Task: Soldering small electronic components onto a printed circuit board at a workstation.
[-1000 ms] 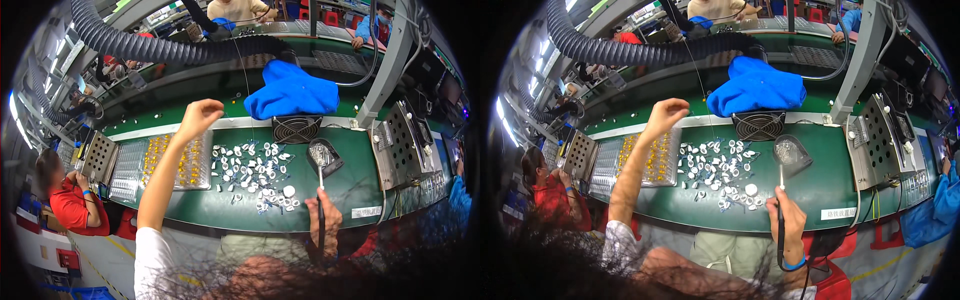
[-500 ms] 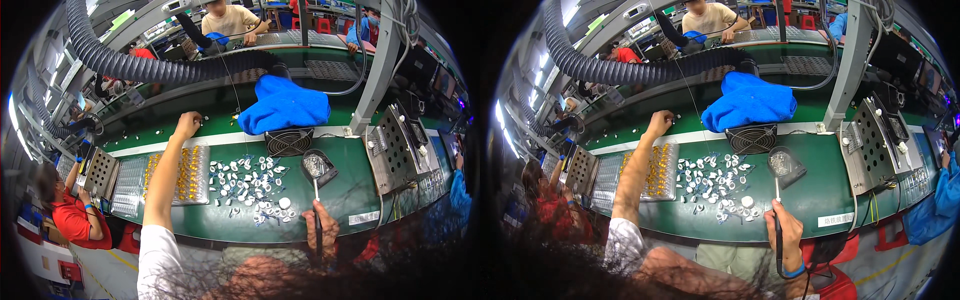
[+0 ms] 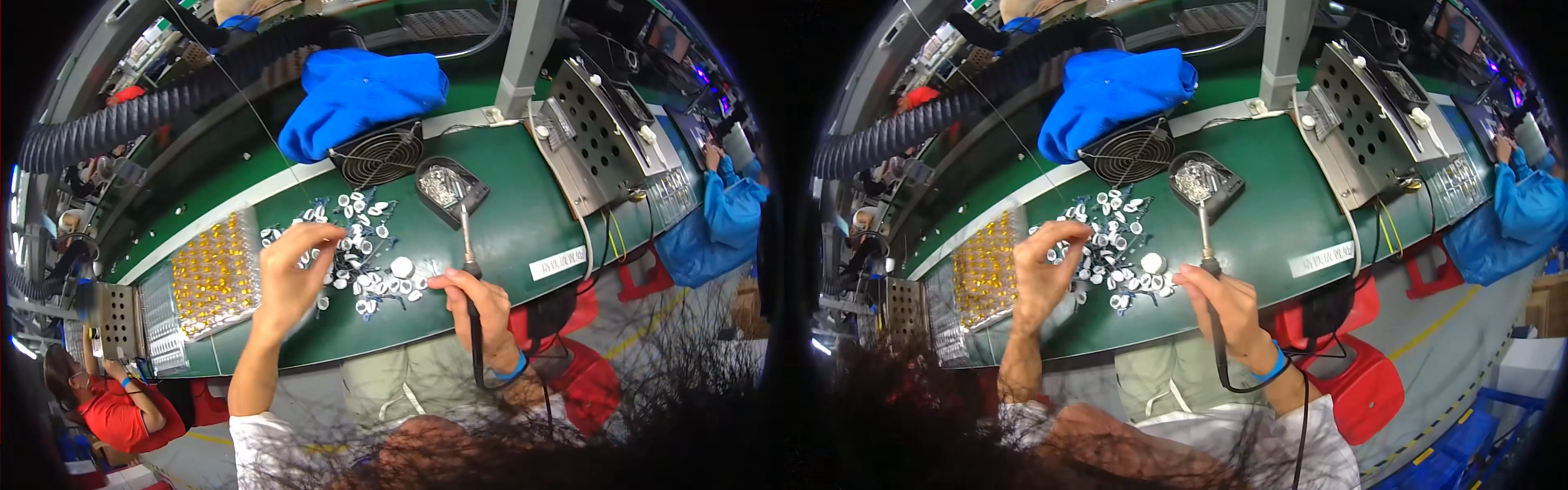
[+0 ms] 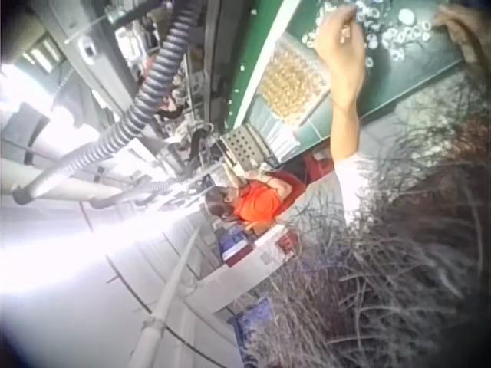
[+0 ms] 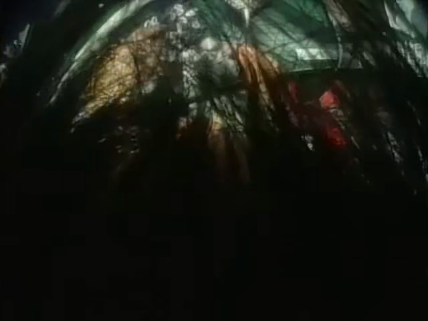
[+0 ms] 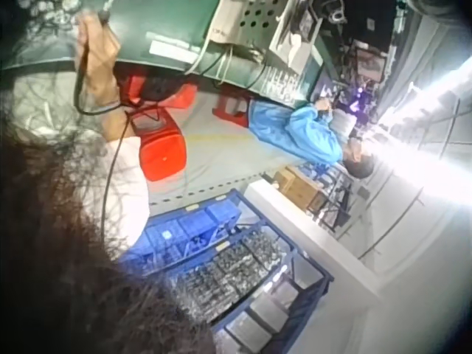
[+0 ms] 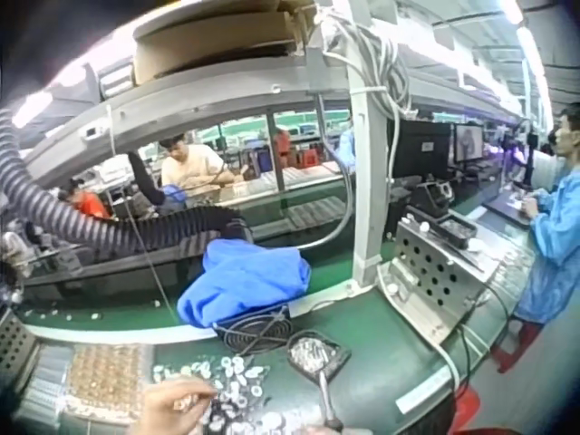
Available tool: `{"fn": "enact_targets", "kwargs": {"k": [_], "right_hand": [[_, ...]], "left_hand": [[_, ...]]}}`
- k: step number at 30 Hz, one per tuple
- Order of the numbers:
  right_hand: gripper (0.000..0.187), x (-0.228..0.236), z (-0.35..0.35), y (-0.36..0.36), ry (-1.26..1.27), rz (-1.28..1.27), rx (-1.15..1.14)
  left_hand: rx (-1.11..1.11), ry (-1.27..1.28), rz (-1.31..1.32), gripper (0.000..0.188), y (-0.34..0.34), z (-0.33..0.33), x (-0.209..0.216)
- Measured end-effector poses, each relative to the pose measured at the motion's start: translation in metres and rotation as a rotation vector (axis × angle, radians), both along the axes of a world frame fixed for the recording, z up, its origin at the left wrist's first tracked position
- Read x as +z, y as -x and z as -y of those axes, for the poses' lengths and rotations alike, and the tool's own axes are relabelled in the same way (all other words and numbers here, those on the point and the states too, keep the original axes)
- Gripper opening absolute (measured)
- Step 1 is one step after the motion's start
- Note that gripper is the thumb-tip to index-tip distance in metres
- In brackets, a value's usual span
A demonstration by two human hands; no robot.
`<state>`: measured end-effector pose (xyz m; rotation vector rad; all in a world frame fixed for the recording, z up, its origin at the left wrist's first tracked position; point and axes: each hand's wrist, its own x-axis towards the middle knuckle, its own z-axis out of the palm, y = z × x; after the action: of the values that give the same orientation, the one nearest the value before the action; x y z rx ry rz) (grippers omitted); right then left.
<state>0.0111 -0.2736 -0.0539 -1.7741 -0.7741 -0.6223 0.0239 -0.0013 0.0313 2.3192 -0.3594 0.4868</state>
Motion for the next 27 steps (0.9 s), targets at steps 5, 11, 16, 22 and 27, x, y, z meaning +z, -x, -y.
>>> {"fn": "enact_targets", "kwargs": {"k": [5,11,16,22,27], "right_hand": [[0.032,0.001,0.001,0.003,0.009,0.035,-0.024],[0.033,0.006,0.0,0.006,0.021,-0.019,0.025],[0.041,0.007,-0.008,0.002,0.112,0.009,0.007],[0.042,0.006,-0.03,-0.001,0.178,0.041,0.023],[0.038,0.004,-0.021,0.005,0.425,0.137,-0.09]], "left_hand": [[-0.147,0.024,0.059,0.021,0.009,0.029,-0.023],[-0.094,0.199,0.075,0.027,0.015,0.046,-0.041],[-0.113,0.143,0.119,0.027,0.016,0.046,-0.045],[-0.203,0.026,0.177,0.031,0.024,0.039,-0.054],[-0.331,-0.086,0.267,0.025,0.028,0.029,-0.042]]}}
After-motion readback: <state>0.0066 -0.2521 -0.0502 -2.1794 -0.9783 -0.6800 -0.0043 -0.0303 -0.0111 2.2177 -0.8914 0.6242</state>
